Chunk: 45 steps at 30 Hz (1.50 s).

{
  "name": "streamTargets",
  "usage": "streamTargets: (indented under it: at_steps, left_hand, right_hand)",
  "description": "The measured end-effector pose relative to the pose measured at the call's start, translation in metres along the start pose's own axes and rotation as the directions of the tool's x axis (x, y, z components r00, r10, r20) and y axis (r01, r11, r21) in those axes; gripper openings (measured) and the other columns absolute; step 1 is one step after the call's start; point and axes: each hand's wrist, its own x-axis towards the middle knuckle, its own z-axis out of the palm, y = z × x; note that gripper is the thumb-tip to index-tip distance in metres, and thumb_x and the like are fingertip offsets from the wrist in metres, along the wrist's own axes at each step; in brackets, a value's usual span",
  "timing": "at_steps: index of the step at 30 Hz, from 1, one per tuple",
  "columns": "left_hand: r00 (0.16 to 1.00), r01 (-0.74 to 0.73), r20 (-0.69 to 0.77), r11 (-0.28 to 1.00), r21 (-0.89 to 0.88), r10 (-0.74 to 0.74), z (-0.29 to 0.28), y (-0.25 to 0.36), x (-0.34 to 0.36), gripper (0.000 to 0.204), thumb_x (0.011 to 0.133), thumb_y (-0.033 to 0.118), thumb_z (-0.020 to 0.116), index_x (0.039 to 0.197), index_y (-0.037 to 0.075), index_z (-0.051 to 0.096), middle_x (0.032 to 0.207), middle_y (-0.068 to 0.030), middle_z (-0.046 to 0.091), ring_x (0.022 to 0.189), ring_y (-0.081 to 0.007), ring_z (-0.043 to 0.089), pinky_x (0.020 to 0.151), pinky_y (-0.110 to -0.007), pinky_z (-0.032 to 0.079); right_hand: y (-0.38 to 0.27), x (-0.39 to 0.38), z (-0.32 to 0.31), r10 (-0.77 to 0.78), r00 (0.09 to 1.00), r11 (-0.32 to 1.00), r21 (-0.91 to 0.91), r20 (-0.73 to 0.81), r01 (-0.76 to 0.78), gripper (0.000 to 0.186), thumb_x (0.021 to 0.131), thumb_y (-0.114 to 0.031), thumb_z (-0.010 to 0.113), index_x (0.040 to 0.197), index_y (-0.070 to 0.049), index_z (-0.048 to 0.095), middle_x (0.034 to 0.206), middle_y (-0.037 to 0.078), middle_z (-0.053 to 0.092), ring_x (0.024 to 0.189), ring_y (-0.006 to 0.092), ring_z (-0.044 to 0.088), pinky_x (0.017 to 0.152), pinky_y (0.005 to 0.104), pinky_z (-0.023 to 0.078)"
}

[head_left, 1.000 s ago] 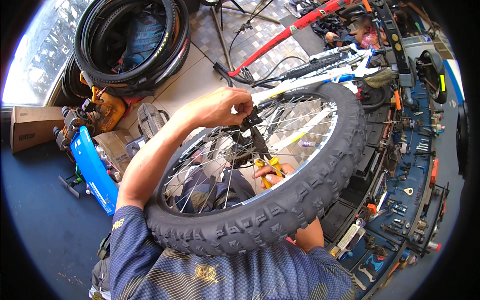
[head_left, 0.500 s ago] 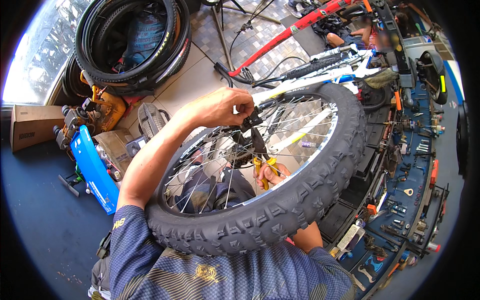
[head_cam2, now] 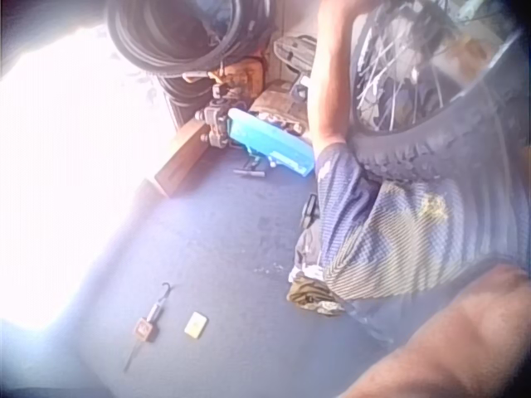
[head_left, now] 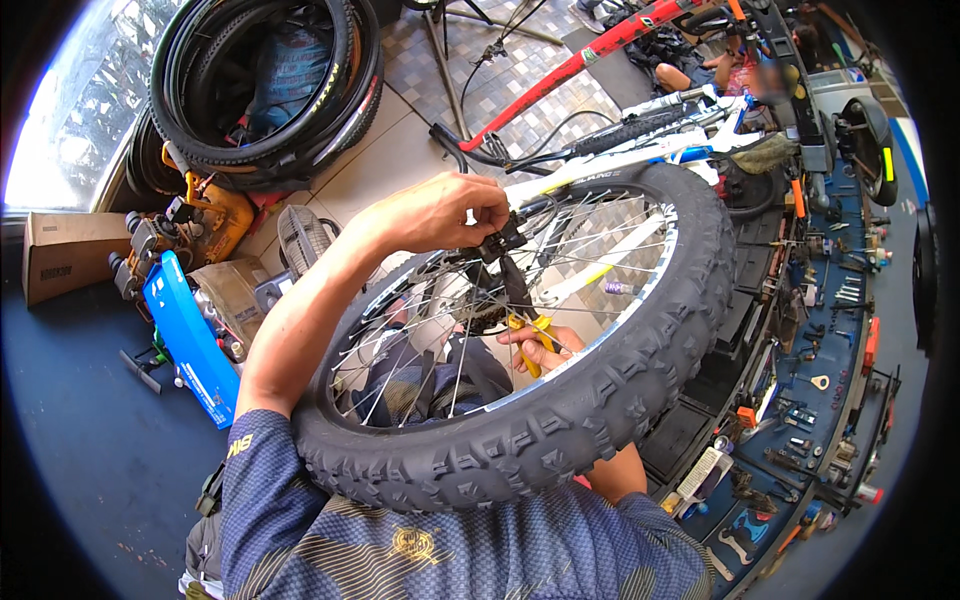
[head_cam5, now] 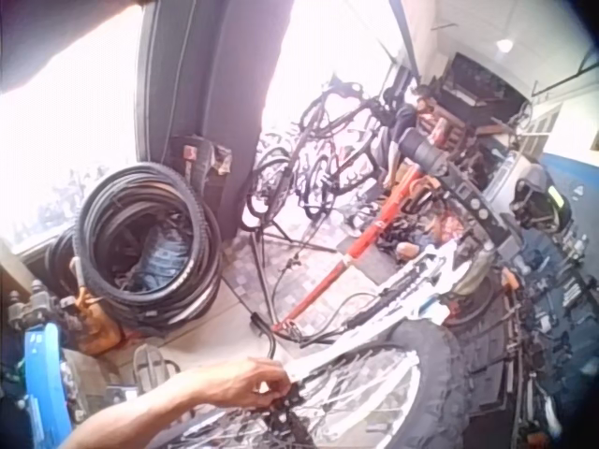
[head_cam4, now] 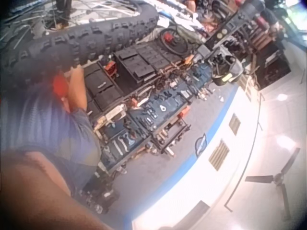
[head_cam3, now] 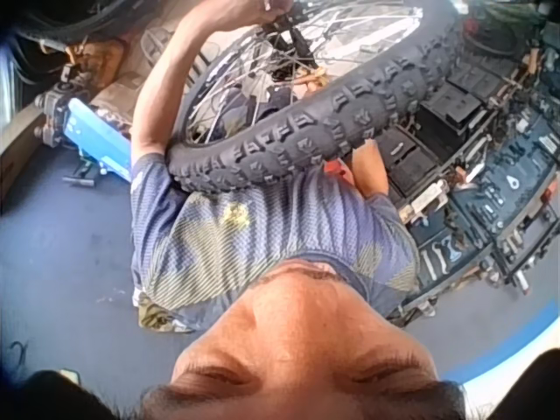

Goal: The person works on a bicycle's rear wheel and brake assembly. They use a yellow tool to adjust the brake caliper, then use a screwdriver to tighten a bolt on the brake assembly. Finally, they spray lubricant onto small metal parts on the floor.

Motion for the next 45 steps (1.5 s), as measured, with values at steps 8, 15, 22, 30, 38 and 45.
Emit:
streamTargets:
  at_steps: [8, 15, 22, 30, 38, 45]
  left_hand:
    - [1.000, -0.015, -0.013, 1.000, 0.009, 0.015, 0.001, 0.001, -0.003, 0.012, 0.086, 0.003, 0.070, 0.098, 0.003, 0.066, 0.095, -0.0090, 0.068, 0.088, -0.0239, 0.070, 0.077, -0.039, 0.057]
    - [1.000, -0.016, -0.009, 0.999, 0.036, 0.017, 0.001, 0.001, -0.002, 0.011, 0.088, 0.006, 0.070, 0.098, 0.003, 0.066, 0.095, -0.0091, 0.068, 0.091, -0.0266, 0.069, 0.077, -0.040, 0.057]
    - [0.998, -0.041, -0.035, 0.998, 0.045, 0.043, 0.002, 0.000, -0.004, 0.012, 0.086, 0.005, 0.070, 0.097, 0.002, 0.066, 0.094, -0.0097, 0.067, 0.089, -0.0277, 0.068, 0.077, -0.040, 0.056]
    - [0.999, -0.031, -0.025, 0.999, 0.035, 0.032, 0.002, 0.001, -0.002, 0.011, 0.085, 0.004, 0.070, 0.094, 0.001, 0.065, 0.090, -0.0118, 0.066, 0.087, -0.0313, 0.067, 0.079, -0.043, 0.054]
    - [0.998, -0.048, -0.033, 0.998, 0.043, 0.049, 0.003, 0.001, -0.002, 0.011, 0.085, 0.004, 0.070, 0.094, 0.000, 0.065, 0.090, -0.0126, 0.066, 0.086, -0.0319, 0.066, 0.080, -0.043, 0.053]
    - [0.998, -0.045, -0.038, 0.999, 0.027, 0.046, 0.003, 0.000, -0.003, 0.011, 0.086, 0.004, 0.071, 0.095, 0.000, 0.066, 0.090, -0.0124, 0.066, 0.087, -0.0315, 0.067, 0.080, -0.043, 0.053]
  right_hand:
    - [-0.007, -0.010, -0.002, 0.025, 0.999, 1.000, -0.016, -0.048, -0.026, 0.054, 0.106, -0.047, 0.063, 0.133, 0.000, 0.068, 0.133, 0.013, 0.069, 0.108, 0.0205, 0.070, 0.097, 0.0368, 0.054]
    - [-0.020, -0.016, -0.002, 0.044, 0.996, 0.998, -0.034, -0.078, -0.047, 0.053, 0.103, -0.053, 0.066, 0.126, -0.006, 0.074, 0.100, 0.008, 0.074, 0.091, 0.0147, 0.070, 0.078, 0.0305, 0.053]
    - [-0.034, -0.021, 0.005, 0.027, 0.981, 0.991, -0.121, -0.192, -0.051, 0.045, 0.102, -0.051, 0.068, 0.111, -0.007, 0.076, 0.081, 0.000, 0.067, 0.067, 0.0073, 0.062, 0.060, 0.0254, 0.048]
    - [-0.052, -0.034, 0.003, 0.039, 0.971, 0.966, -0.239, -0.234, -0.097, 0.041, 0.103, -0.048, 0.069, 0.103, -0.008, 0.076, 0.079, 0.000, 0.067, 0.069, 0.0091, 0.062, 0.063, 0.0286, 0.050]
    - [-0.048, -0.030, -0.021, 0.081, 0.972, 0.895, -0.412, -0.222, -0.169, 0.044, 0.101, -0.051, 0.071, 0.093, -0.008, 0.072, 0.073, -0.003, 0.063, 0.067, 0.0084, 0.059, 0.061, 0.0294, 0.047]
    - [-0.018, -0.020, -0.005, 0.080, 0.958, 0.941, -0.297, -0.276, -0.164, 0.044, 0.101, -0.051, 0.071, 0.093, -0.009, 0.069, 0.071, -0.003, 0.059, 0.065, 0.0070, 0.054, 0.059, 0.0279, 0.044]
